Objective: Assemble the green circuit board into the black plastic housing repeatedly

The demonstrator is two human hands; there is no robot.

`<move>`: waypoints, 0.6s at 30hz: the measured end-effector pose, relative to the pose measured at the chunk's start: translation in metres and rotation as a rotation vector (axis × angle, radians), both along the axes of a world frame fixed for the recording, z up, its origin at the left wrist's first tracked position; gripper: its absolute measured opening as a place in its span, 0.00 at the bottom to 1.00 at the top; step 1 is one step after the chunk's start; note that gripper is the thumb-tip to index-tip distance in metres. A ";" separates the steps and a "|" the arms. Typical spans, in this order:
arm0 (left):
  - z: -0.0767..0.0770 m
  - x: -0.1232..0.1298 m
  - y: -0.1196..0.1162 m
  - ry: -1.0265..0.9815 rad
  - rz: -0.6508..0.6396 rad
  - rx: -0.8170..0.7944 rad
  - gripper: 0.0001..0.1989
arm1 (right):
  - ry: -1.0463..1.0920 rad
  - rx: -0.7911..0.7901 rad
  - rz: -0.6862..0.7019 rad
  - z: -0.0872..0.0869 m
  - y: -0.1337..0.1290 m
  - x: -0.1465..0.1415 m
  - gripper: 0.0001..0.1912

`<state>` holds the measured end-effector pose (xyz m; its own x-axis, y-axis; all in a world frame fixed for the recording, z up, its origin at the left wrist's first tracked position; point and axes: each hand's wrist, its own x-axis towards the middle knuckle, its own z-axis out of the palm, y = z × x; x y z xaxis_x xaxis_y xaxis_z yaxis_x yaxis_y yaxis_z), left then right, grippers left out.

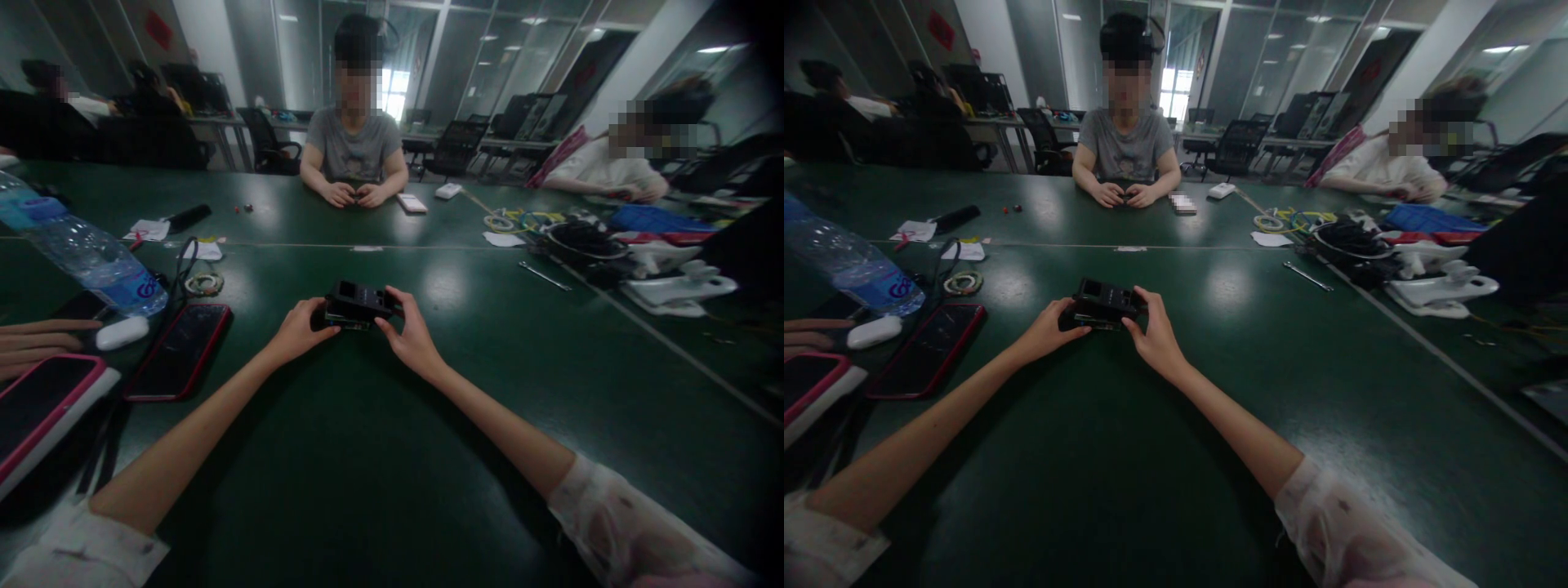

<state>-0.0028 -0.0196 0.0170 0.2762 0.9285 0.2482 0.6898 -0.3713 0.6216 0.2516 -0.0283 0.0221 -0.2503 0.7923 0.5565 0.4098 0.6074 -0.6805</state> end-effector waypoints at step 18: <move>0.004 0.001 -0.002 -0.008 0.003 -0.044 0.34 | -0.078 -0.082 0.062 0.003 -0.001 0.001 0.29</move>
